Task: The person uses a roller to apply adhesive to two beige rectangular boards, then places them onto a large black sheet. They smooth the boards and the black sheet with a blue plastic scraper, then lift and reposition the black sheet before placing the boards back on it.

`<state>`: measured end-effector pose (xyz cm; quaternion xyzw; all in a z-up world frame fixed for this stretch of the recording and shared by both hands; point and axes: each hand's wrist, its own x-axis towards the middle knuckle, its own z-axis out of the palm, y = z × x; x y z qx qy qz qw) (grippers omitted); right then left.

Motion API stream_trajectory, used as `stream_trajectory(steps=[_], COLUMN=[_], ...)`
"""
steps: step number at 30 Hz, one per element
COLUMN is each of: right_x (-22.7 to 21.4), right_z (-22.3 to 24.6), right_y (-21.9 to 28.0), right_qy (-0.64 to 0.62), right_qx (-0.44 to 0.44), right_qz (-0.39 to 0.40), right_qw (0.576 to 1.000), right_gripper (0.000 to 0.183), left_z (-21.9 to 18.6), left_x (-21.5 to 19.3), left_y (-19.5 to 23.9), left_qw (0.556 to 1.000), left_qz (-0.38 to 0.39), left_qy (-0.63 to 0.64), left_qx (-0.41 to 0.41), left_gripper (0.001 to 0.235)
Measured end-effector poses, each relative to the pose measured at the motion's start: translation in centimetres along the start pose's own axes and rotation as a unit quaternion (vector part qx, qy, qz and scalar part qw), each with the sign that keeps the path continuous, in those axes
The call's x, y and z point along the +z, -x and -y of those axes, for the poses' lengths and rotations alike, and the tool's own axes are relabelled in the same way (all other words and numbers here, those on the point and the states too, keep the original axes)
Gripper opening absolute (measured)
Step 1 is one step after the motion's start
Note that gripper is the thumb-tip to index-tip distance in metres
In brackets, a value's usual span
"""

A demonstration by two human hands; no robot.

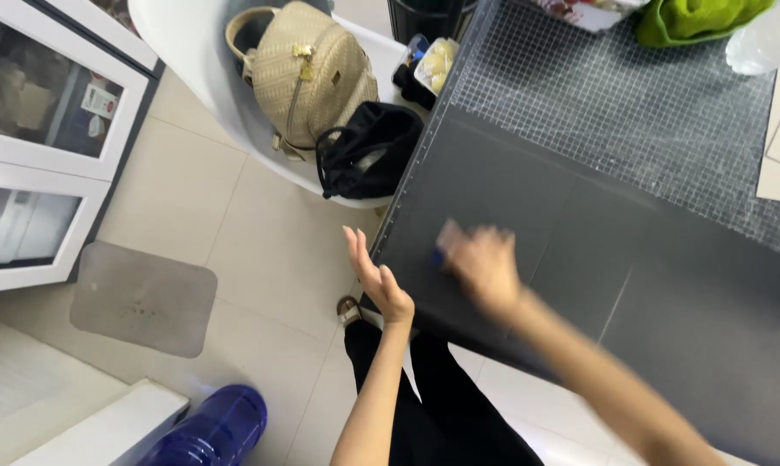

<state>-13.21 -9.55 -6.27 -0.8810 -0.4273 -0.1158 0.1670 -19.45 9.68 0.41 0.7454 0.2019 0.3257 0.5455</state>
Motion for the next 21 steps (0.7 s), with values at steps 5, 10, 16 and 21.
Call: stream_trajectory(steps=[5, 10, 16, 21], right_x=[-0.3, -1.6, -0.4, -1.7], right_z=[-12.5, 7.4, -7.3, 5.8], right_y=[-10.2, -4.9, -14.9, -11.5], right_qy=[0.174, 0.094, 0.18, 0.229], right_qx=[0.253, 0.018, 0.144, 0.088], right_qz=[-0.101, -0.034, -0.103, -0.088], right_qw=[0.946, 0.995, 0.968, 0.965], right_gripper=[0.055, 0.04, 0.051, 0.048], left_z=[0.4, 2.1, 2.1, 1.6], left_x=[0.5, 0.2, 0.6, 0.5], left_y=[0.7, 1.1, 1.6, 1.3], left_qw=[0.996, 0.992, 0.993, 0.993], left_qz=[-0.024, -0.038, -0.047, -0.051], left_qy=[0.016, 0.052, 0.046, 0.011], left_qx=[0.08, 0.105, 0.102, 0.104], left_gripper=[0.084, 0.091, 0.096, 0.095])
